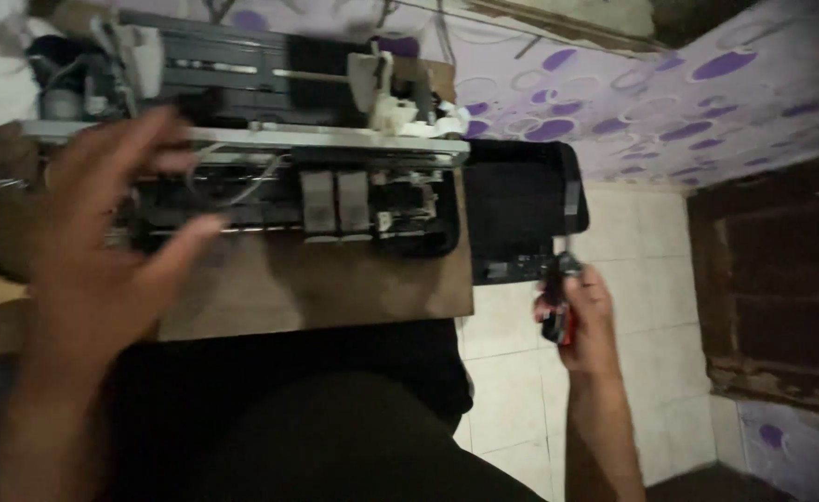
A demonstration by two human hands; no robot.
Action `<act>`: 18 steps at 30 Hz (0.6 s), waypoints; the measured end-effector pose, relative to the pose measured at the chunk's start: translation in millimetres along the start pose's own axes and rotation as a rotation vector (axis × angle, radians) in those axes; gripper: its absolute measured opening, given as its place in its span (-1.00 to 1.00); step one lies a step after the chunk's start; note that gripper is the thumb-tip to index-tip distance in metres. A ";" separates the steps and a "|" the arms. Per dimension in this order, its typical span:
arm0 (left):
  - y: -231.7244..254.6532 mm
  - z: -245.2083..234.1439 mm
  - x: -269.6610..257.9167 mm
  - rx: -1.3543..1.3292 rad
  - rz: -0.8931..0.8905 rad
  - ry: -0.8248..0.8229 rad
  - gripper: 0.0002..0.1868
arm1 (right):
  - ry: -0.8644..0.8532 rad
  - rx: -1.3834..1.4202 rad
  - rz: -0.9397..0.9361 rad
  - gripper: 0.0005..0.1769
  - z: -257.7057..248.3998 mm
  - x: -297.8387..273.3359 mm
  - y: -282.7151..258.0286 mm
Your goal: The person uses a screwdriver to remove screws from the internal chassis of a disassembled printer. They then use their hands to manipulate and reposition internal components, including a white plastic rail and various mechanical parts, while working on a wooden surface.
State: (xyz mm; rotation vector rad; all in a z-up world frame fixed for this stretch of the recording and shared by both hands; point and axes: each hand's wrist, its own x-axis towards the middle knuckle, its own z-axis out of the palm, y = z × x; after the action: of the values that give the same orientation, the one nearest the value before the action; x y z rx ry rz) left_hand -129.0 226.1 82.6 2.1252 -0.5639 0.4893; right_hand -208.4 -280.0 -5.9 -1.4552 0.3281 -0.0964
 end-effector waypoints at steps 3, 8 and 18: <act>-23.5 -28.0 -59.1 -0.097 -0.280 0.178 -0.29 | -0.031 -0.139 -0.044 -0.60 23.8 -10.3 -27.0; -59.5 -59.6 -106.3 0.102 -0.303 0.374 -0.53 | -0.252 -0.514 -0.009 -0.54 84.0 -20.9 5.0; -74.5 -24.4 -83.2 0.249 -0.295 0.311 -0.55 | -0.538 -1.057 -0.352 -0.41 243.0 -38.3 18.6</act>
State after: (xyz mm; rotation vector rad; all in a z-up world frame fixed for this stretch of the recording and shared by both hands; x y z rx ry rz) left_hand -159.5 303.5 4.3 2.2561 -0.0110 0.7328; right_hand -180.0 -35.1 1.4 -2.4904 -0.4002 0.2238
